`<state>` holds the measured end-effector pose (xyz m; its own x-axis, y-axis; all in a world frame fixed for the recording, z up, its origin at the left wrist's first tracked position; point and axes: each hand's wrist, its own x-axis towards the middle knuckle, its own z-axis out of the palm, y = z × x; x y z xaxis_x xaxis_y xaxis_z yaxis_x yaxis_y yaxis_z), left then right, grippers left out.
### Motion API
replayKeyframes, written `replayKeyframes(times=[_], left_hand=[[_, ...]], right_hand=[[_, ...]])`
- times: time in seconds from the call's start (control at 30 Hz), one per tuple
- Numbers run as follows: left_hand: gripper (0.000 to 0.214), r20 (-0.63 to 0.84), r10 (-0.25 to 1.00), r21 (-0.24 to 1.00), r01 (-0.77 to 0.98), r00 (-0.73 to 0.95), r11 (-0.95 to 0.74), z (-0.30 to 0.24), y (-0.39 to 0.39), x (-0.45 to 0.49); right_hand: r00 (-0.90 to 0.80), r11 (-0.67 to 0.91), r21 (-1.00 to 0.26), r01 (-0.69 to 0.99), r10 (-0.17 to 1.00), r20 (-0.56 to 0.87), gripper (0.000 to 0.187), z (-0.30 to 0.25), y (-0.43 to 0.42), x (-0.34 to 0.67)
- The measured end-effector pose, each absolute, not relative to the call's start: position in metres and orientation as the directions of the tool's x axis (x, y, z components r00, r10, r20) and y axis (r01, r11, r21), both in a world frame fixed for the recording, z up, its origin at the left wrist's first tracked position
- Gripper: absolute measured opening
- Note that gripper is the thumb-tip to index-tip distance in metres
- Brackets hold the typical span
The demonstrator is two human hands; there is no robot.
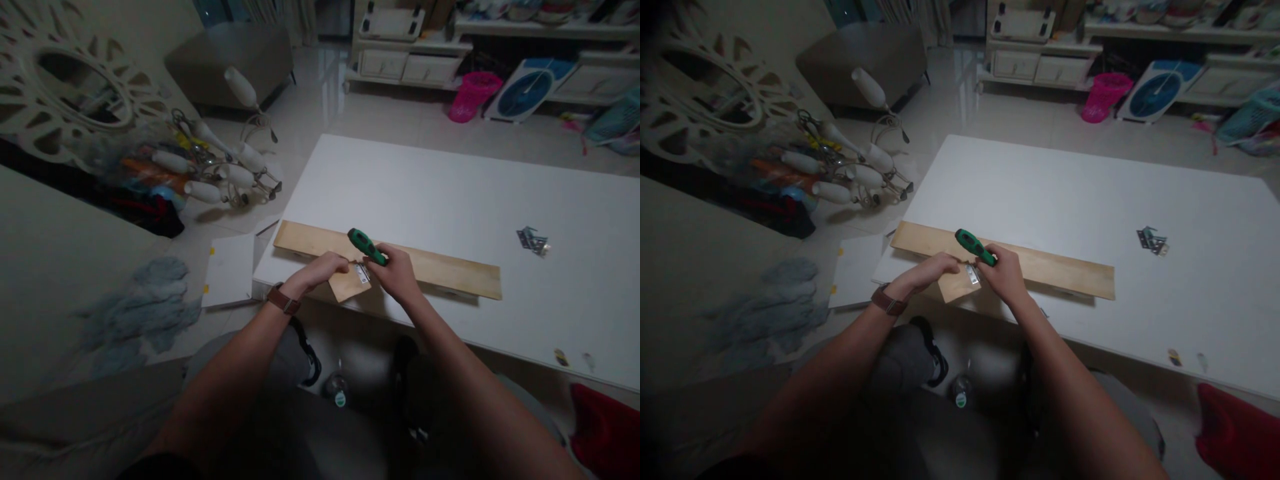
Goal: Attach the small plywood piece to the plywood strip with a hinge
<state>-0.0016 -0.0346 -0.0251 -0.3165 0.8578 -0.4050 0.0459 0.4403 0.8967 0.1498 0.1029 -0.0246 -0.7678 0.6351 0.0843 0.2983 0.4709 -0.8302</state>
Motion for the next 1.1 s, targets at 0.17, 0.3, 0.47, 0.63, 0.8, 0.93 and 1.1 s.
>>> replayKeyframes(times=[0.17, 0.3, 0.47, 0.63, 0.8, 0.93, 1.1], left_hand=[[0.014, -0.284, 0.907, 0.935, 0.121, -0.31, 0.334, -0.022, -0.033, -0.004], [0.014, -0.292, 0.906, 0.935, 0.107, -0.307, 0.338, -0.02, -0.033, -0.005], [0.016, -0.263, 0.902, 0.944, 0.102, -0.343, 0.314, -0.022, -0.035, -0.008], [0.017, -0.279, 0.906, 0.919, 0.185, -0.319, 0.348, -0.022, -0.036, -0.01], [0.014, -0.351, 0.888, 0.916, 0.087, -0.296, 0.391, -0.026, -0.036, -0.005], [0.009, -0.402, 0.9, 0.914, -0.023, -0.166, 0.404, -0.03, -0.035, 0.0], [0.01, -0.414, 0.897, 0.893, 0.119, -0.155, 0.433, -0.024, -0.035, 0.003]], right_hand=[[-0.776, 0.355, -0.889, 0.288, 0.631, 0.001, 0.024, -0.028, 0.107, 0.149], [-0.781, 0.261, -0.929, 0.263, 0.623, -0.046, 0.025, -0.026, 0.107, 0.149], [-0.797, 0.156, -0.954, 0.254, 0.593, -0.116, 0.025, -0.026, 0.106, 0.149], [-0.814, 0.258, -0.937, 0.237, 0.579, -0.046, 0.017, -0.022, 0.111, 0.152], [-0.854, 0.428, -0.875, 0.225, 0.52, 0.035, 0.018, -0.015, 0.114, 0.162], [-0.889, 0.488, -0.838, 0.245, 0.457, 0.006, 0.021, -0.016, 0.11, 0.172], [-0.873, 0.392, -0.885, 0.251, 0.487, -0.033, 0.021, -0.016, 0.105, 0.179]])
